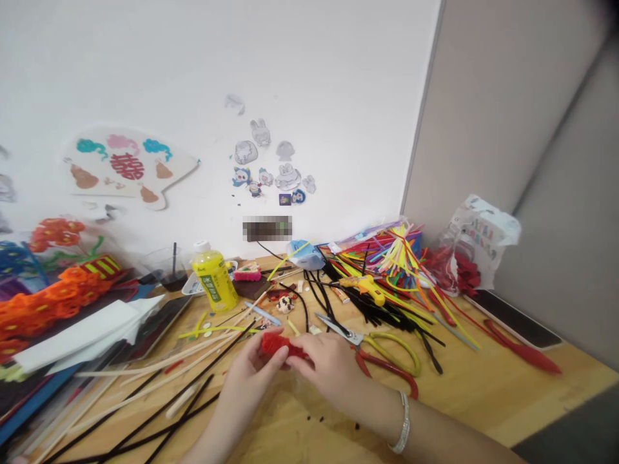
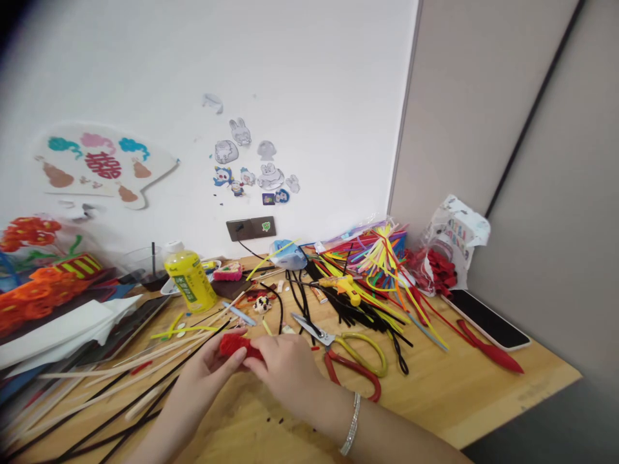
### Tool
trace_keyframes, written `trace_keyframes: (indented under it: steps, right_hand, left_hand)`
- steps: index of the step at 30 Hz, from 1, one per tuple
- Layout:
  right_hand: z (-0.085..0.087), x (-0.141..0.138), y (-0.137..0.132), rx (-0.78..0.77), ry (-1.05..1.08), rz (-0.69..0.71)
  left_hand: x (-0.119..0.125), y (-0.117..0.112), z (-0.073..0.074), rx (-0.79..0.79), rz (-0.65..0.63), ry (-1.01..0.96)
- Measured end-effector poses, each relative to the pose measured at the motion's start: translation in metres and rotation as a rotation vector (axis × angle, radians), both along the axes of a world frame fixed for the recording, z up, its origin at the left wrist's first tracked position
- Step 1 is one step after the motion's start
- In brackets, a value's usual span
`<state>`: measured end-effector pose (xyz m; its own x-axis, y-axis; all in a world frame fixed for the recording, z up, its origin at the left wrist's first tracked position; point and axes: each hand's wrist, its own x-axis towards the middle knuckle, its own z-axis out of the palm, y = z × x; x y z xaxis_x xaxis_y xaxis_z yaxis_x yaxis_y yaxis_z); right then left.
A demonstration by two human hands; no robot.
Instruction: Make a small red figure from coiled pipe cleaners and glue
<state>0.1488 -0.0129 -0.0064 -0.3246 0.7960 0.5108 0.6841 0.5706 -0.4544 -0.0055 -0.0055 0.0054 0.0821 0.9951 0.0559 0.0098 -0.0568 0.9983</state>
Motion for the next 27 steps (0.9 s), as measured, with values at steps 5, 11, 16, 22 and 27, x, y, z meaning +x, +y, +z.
trace_keyframes:
  steps: [5,11,16,22,27]
  right_hand:
    - [0.01,0.013,0.008,0.116,-0.16,0.154]
    - [0.025,0.032,0.018,0.224,-0.212,0.317]
    - [0.025,0.031,0.018,0.152,-0.058,0.367]
    - [0.021,0.025,0.014,-0.167,0.263,0.301]
    - [0.024,0.023,0.01,-0.23,0.34,0.321]
  left_hand:
    - [-0.004,0.003,0.004,0.076,-0.024,0.099]
    - [-0.006,0.001,0.005,0.103,-0.177,0.109]
    - [-0.009,0.0,0.005,0.096,-0.284,0.1]
    - [-0.011,-0.002,0.006,0.097,-0.272,0.07]
    - [-0.007,-0.002,0.005,0.072,-0.278,0.037]
